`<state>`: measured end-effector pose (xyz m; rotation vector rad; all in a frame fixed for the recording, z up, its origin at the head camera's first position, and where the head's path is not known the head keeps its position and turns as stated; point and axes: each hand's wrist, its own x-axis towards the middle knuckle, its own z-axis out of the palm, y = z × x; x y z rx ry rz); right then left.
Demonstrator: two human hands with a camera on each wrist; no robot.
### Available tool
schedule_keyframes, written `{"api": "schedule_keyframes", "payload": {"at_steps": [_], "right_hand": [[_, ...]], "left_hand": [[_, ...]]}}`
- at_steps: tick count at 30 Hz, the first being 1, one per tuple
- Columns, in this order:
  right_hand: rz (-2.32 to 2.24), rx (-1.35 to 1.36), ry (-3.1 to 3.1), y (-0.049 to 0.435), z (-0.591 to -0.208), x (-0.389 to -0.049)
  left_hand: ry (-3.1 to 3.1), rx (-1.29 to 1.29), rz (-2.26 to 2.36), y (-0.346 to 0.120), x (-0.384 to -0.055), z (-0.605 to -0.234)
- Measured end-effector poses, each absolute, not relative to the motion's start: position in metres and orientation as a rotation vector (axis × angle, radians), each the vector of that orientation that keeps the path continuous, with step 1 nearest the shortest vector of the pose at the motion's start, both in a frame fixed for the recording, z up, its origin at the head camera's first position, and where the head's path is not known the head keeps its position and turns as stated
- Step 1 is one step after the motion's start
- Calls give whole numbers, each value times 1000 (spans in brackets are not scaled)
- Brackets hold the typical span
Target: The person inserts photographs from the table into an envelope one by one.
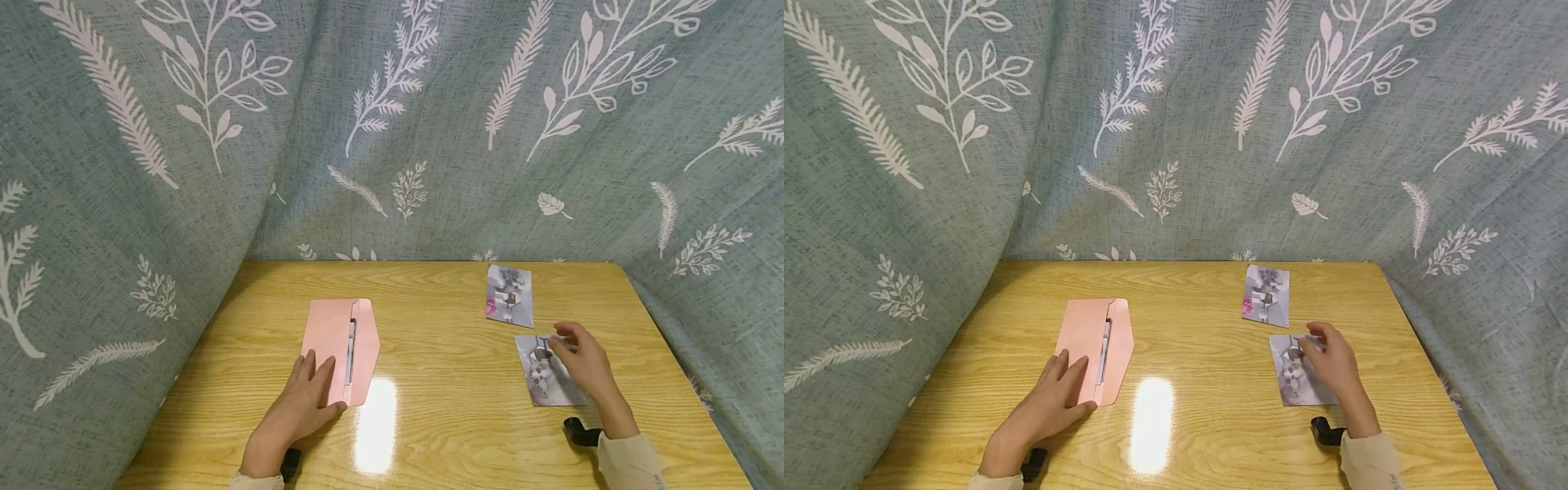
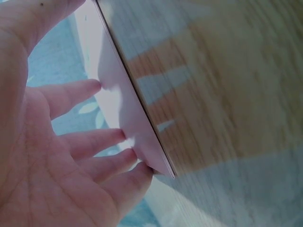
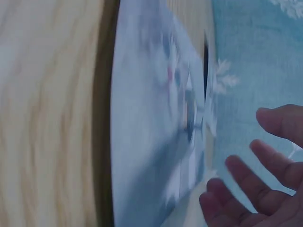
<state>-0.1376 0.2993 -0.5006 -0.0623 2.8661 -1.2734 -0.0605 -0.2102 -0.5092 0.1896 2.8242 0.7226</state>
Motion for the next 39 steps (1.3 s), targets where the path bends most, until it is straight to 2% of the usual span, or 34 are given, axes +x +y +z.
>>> {"api": "schedule_keyframes", "payload": {"at_steps": [16, 39], "right_hand": [[-867, -174, 3021, 320, -517, -148], [-890, -89, 3072, 317, -517, -146]], "left_hand": [[2822, 184, 727, -209, -60, -507], [2824, 173, 752, -208, -60, -507]]}}
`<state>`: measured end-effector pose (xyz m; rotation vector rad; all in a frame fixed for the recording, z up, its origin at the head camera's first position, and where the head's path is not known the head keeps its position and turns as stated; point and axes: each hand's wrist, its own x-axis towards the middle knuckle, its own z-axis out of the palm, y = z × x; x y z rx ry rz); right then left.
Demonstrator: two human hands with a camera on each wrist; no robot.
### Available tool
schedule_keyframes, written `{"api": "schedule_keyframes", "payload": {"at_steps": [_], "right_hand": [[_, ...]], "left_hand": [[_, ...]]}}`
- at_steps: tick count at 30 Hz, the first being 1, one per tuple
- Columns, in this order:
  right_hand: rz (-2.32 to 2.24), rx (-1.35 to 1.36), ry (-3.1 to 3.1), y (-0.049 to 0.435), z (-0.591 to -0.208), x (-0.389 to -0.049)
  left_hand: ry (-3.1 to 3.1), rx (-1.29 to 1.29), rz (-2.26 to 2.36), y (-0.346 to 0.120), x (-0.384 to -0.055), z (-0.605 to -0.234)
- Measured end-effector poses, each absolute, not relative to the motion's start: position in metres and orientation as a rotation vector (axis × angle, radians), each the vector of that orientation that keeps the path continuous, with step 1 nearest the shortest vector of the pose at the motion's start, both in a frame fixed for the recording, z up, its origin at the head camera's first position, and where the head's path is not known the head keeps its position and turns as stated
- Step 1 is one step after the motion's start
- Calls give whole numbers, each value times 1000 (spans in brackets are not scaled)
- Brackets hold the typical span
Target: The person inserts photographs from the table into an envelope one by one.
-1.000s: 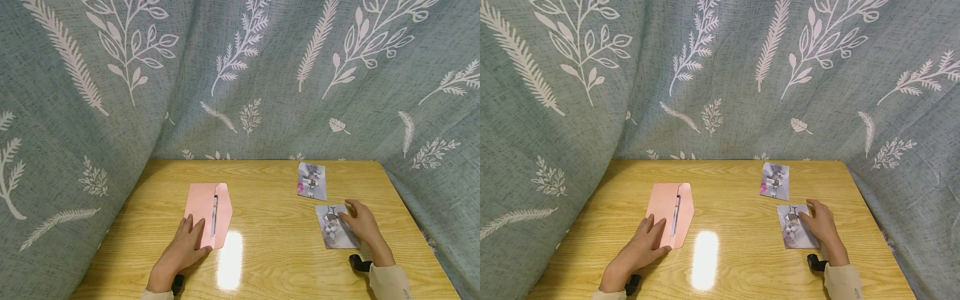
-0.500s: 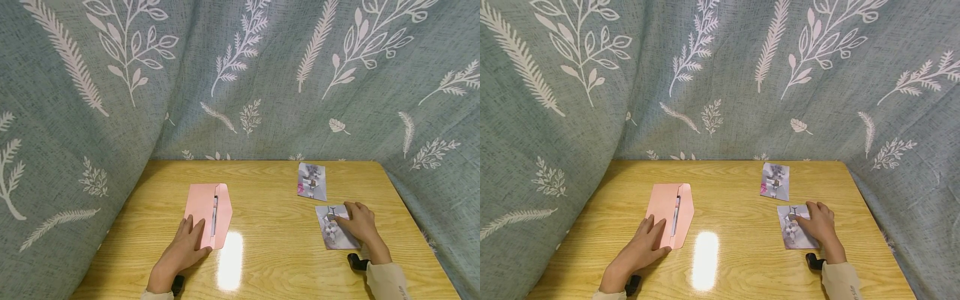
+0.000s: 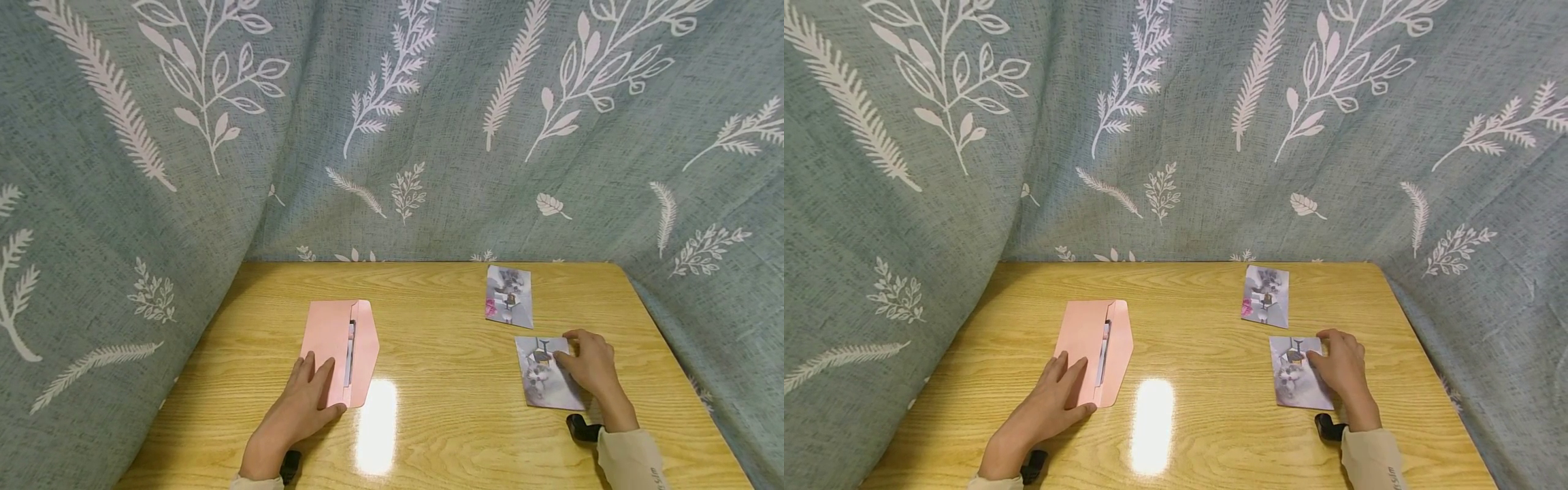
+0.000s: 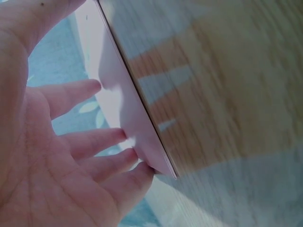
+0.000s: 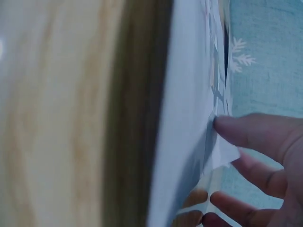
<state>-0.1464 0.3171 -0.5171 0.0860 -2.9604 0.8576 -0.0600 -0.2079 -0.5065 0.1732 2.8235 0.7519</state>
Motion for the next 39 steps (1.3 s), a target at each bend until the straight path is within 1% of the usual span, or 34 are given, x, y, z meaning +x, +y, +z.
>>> {"api": "schedule_keyframes", "payload": {"at_steps": [10, 22, 29, 39], "right_hand": [[1136, -115, -2923, 318, -514, -142], [1513, -164, -2857, 316, -514, -141], [1836, -232, -2695, 306, -517, -142], [1938, -298, -2650, 277, -520, -144]], "left_hand": [[2831, 176, 744, -207, -60, -506], [2821, 177, 734, -208, -60, -506], [2820, 178, 737, -207, -61, -506], [2833, 179, 720, -208, -61, -507]]}}
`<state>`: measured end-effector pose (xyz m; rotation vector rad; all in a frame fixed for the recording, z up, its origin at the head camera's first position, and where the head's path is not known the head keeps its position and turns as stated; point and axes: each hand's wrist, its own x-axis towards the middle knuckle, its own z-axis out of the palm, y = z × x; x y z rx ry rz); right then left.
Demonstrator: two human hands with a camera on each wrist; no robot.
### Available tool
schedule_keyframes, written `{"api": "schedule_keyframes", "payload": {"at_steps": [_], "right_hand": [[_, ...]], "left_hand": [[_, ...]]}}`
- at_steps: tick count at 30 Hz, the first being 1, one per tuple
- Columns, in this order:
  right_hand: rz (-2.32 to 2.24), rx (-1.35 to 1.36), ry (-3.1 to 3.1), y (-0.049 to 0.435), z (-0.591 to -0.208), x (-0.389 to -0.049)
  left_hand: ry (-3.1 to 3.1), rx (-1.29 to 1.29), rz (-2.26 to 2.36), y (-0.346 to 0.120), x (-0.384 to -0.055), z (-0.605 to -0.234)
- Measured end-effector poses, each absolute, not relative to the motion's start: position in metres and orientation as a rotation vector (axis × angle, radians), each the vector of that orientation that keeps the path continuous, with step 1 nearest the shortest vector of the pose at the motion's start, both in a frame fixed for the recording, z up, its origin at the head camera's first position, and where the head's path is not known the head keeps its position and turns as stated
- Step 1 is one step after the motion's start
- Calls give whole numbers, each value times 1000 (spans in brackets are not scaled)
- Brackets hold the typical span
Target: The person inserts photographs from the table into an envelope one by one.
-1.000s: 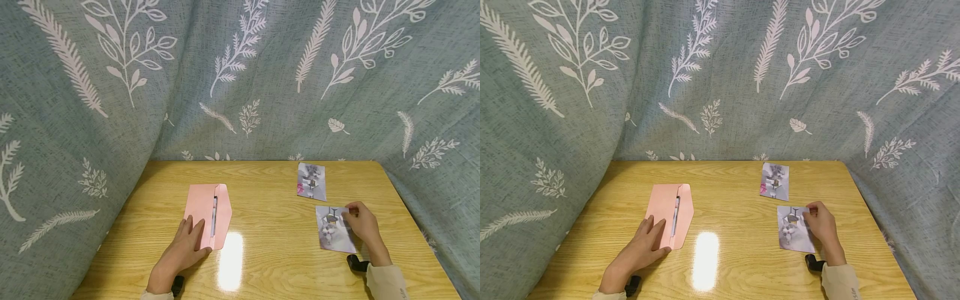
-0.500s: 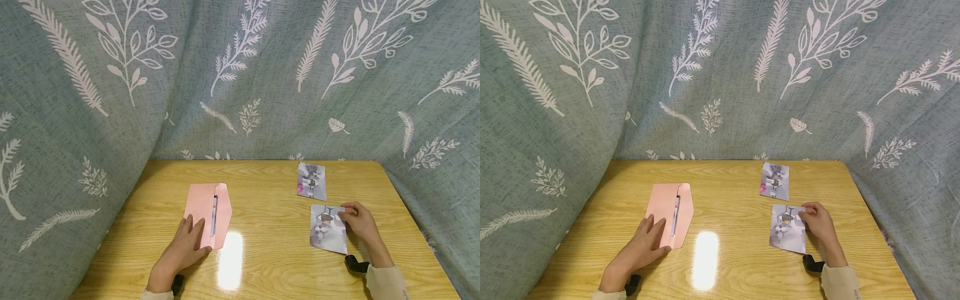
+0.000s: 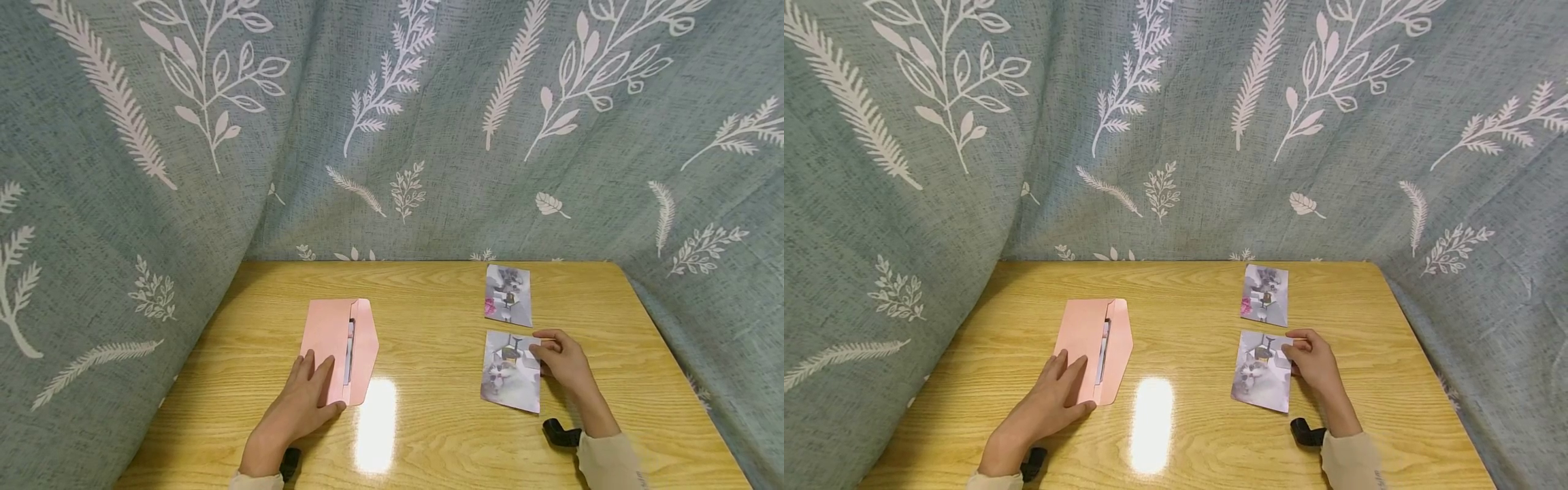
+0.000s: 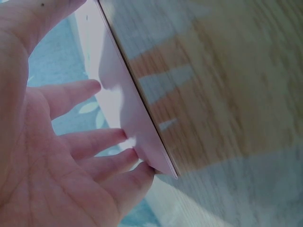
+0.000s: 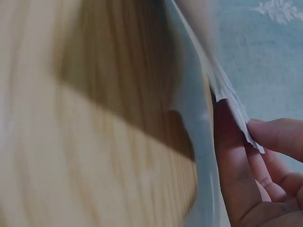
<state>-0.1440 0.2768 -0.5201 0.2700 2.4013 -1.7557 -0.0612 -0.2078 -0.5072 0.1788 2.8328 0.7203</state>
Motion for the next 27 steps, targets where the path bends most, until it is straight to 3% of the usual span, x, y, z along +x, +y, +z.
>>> {"api": "schedule_keyframes", "payload": {"at_steps": [27], "right_hand": [[-1922, 83, 2299, 198, -518, -164]], "left_hand": [[2808, 177, 745, -208, -60, -504]]}}
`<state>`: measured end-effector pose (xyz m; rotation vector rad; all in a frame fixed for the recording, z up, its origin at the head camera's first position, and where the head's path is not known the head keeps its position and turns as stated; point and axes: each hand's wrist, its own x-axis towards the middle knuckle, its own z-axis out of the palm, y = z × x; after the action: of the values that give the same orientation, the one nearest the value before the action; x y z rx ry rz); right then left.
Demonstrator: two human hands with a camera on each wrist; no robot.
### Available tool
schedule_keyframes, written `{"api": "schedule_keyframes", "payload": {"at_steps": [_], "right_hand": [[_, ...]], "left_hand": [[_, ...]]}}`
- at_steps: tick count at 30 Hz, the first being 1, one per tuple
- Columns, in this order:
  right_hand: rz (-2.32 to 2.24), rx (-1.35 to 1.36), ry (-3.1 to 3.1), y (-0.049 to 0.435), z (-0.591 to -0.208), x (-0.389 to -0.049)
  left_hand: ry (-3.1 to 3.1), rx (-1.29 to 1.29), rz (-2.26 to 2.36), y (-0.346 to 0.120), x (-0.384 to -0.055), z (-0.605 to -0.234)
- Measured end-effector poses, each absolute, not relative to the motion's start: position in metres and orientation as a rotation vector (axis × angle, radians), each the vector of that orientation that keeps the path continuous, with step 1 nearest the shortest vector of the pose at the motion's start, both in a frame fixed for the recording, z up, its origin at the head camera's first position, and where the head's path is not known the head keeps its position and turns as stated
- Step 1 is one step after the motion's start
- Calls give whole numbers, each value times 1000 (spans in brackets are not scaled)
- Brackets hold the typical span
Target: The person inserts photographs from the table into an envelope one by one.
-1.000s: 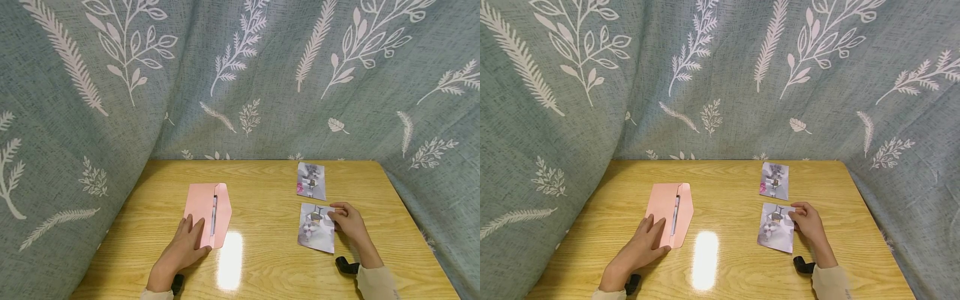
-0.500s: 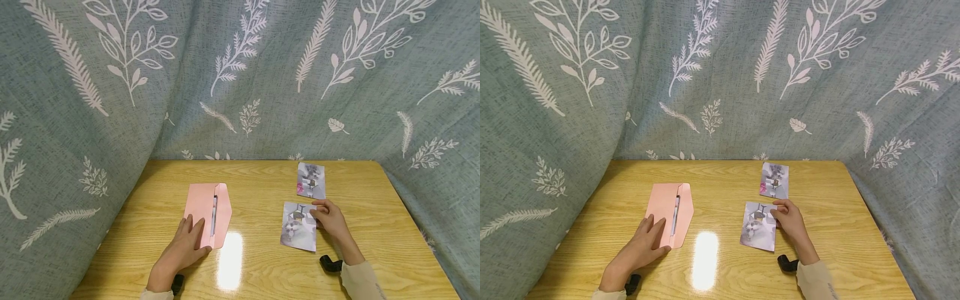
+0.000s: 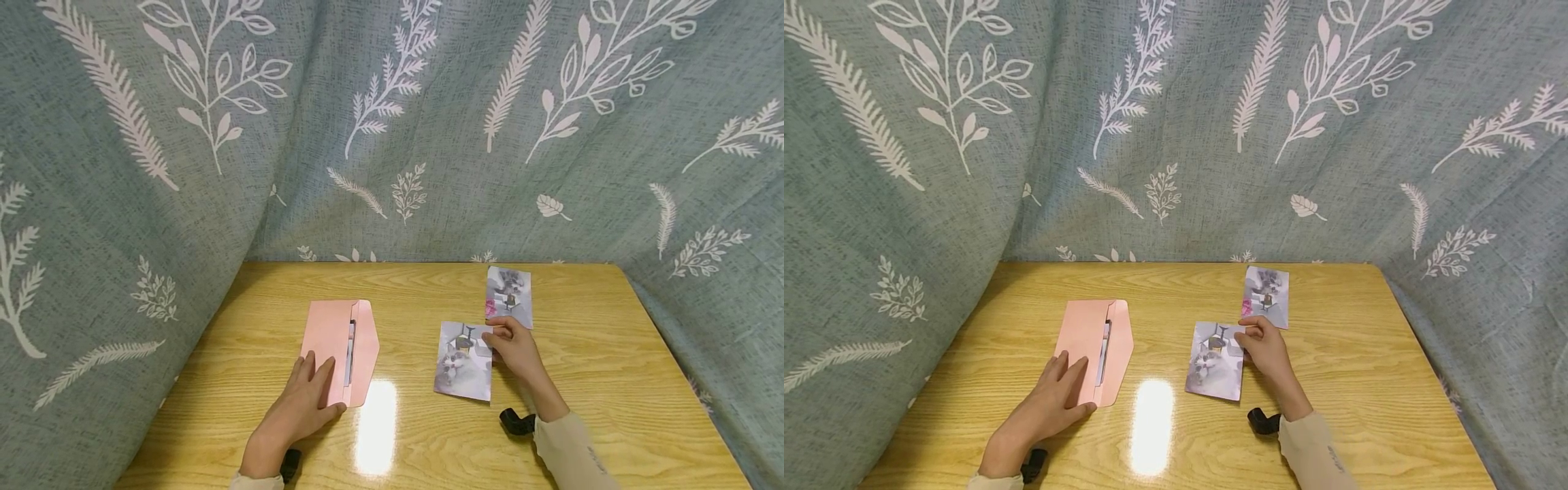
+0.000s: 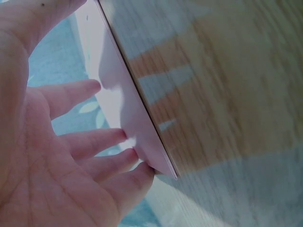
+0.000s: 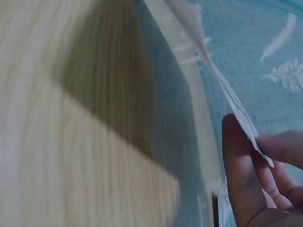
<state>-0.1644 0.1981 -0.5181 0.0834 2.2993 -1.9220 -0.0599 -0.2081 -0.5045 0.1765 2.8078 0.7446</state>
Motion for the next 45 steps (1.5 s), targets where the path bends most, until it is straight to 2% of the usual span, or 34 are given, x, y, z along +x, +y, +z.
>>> {"api": "schedule_keyframes", "payload": {"at_steps": [26, 45], "right_hand": [[-1991, 71, 2242, 114, -518, -190], [-2009, 68, 2265, 76, -520, -208]], "left_hand": [[2798, 153, 746, -208, -60, -507], [2809, 159, 744, -209, -61, -506]]}}
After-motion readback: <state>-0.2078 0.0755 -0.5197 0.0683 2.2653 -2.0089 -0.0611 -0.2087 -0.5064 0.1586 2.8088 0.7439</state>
